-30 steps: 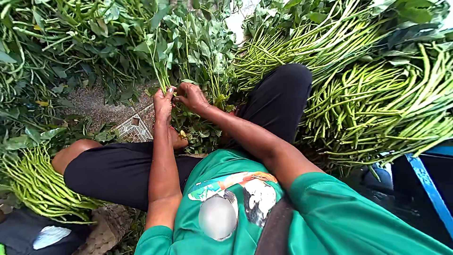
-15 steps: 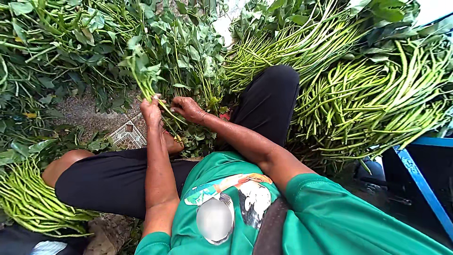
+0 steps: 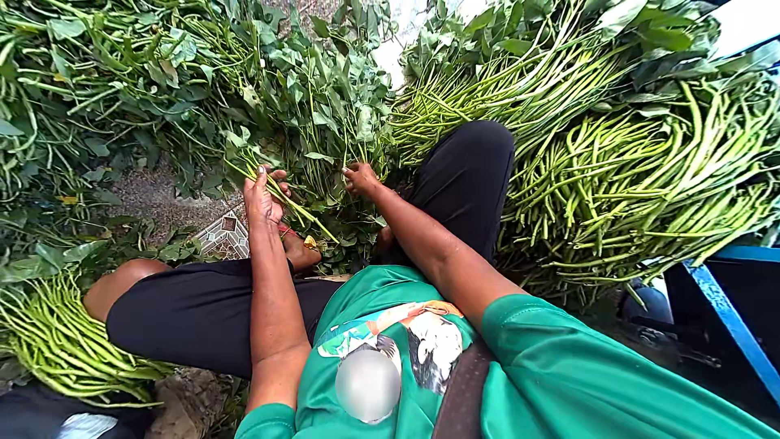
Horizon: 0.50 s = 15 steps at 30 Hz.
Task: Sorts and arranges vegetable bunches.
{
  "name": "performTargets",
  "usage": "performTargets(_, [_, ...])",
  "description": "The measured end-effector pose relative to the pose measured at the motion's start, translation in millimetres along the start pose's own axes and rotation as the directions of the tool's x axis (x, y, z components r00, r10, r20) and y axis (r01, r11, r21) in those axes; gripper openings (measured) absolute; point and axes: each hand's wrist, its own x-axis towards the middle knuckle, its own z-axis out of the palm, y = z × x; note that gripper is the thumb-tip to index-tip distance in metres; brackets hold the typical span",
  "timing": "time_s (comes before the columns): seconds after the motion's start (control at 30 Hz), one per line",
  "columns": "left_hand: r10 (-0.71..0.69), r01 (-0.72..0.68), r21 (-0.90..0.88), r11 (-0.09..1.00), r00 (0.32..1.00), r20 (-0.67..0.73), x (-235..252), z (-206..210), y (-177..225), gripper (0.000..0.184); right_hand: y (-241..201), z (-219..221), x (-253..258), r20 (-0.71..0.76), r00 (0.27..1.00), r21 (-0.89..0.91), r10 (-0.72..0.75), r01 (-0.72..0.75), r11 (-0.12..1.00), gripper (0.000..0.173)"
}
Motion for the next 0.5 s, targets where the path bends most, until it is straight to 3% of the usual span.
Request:
performTargets(0.1, [0.086, -0.09, 0.08, 0.993, 0.995, 0.052, -1, 2, -2, 0.023, -2, 7, -4, 0.073, 0.997, 0.084, 0.003, -0.009, 0.996, 0.04])
performTargets(0.2, [-0.041, 0.019, 0.118, 0.993, 0.98, 0.193, 3, -4, -11, 0.023, -4, 21, -22, 0.124, 0.977, -0.111, -0.175, 0.189, 0.976, 0.035])
performTargets(0.27, [-0.127, 0.094, 0.206, 0.974, 0.98, 0.154, 7, -4, -19, 0.021, -7, 35, -44, 0.178, 0.944, -0.267, -0.278, 0.318, 0.91, 0.033])
performTargets(0.37, [-0.139, 0.114, 0.377, 0.919, 0.989, 0.039, 11, -2, -30, 0.019, -5, 55, -70, 0.257, 0.916, -0.35, -0.307, 0.385, 0.854, 0.033])
performTargets(0.5, [-0.169, 0.121, 0.458, 0.881, 0.983, 0.065, 11, -2, -36, 0.02, 3, 66, -85, 0.363, 0.879, -0.468, -0.31, 0.46, 0.754, 0.033])
